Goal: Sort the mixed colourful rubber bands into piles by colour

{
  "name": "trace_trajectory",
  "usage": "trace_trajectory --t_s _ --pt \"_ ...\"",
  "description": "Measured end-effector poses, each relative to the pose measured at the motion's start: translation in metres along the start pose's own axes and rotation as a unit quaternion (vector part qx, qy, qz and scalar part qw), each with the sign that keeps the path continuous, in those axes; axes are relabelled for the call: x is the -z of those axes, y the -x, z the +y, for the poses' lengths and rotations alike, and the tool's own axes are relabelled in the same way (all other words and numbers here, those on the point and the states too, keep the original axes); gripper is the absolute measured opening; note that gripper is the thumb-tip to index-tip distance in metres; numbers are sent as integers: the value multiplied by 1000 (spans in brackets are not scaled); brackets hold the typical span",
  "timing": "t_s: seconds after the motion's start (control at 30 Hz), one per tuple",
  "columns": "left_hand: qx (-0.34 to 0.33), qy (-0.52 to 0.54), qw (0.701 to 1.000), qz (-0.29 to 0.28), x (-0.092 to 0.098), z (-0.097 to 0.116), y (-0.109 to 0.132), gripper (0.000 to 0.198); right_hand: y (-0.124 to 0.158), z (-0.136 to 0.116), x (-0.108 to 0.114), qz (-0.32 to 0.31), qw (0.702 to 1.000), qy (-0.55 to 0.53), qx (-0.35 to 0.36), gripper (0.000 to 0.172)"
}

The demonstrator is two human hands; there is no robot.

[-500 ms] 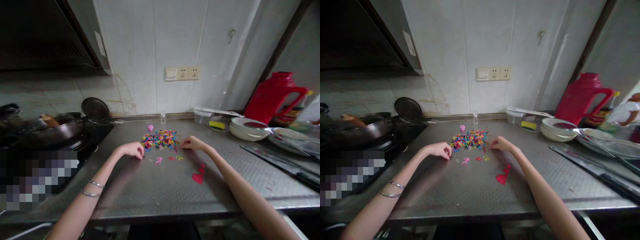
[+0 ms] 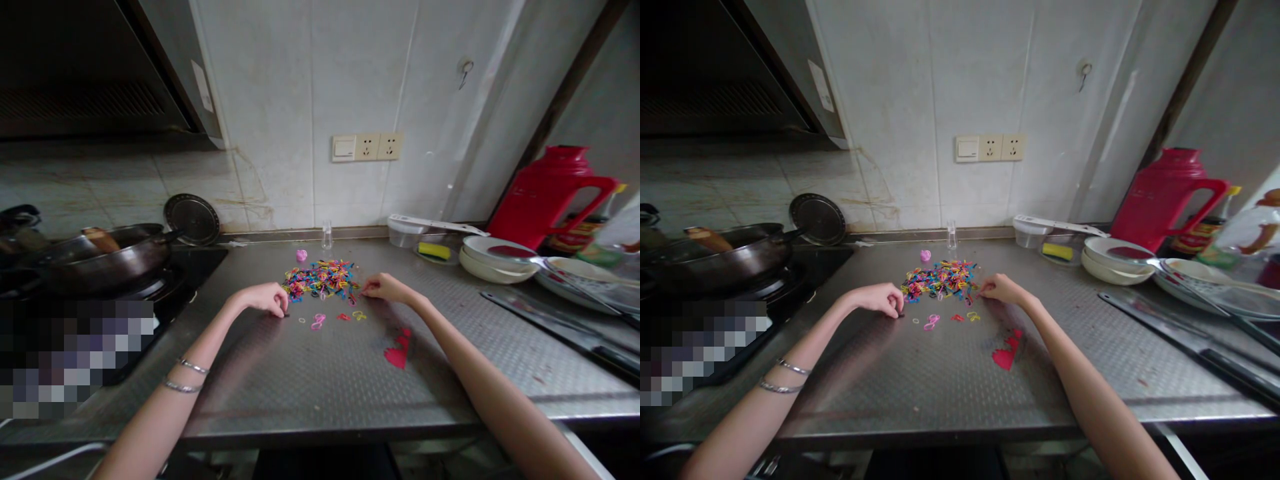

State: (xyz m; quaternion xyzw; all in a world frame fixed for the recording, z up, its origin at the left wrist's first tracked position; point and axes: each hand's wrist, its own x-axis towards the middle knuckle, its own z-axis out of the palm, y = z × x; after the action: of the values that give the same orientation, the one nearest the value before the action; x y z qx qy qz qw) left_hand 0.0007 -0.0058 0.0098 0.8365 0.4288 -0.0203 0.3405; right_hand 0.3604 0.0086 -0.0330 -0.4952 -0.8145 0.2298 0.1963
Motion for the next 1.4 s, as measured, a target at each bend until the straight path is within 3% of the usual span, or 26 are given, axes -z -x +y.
trace_trajectory --t_s 0.33,0.53,0.67,0.8,0.93,1.2,1.4 --pt "-30 27 994 103 4 7 -1 24 2 -11 -1 55 997 51 23 19" --pt "-43 37 984 168 -1 6 -9 20 2 -55 -13 146 978 37 144 15" --pt "-46 38 984 167 -5 0 -14 17 7 -88 -37 90 976 44 196 14" --pt "-30 24 987 157 -10 0 -16 18 12 -101 -54 28 973 67 217 14" --pt "-32 -6 985 170 -16 3 -19 19 11 -96 -55 14 973 81 217 15" --pt "2 -109 974 197 -20 10 -18 18 2 -62 -34 73 985 57 143 19" --pt "23 -126 971 204 -20 15 -15 17 1 -48 -27 86 989 54 110 20"
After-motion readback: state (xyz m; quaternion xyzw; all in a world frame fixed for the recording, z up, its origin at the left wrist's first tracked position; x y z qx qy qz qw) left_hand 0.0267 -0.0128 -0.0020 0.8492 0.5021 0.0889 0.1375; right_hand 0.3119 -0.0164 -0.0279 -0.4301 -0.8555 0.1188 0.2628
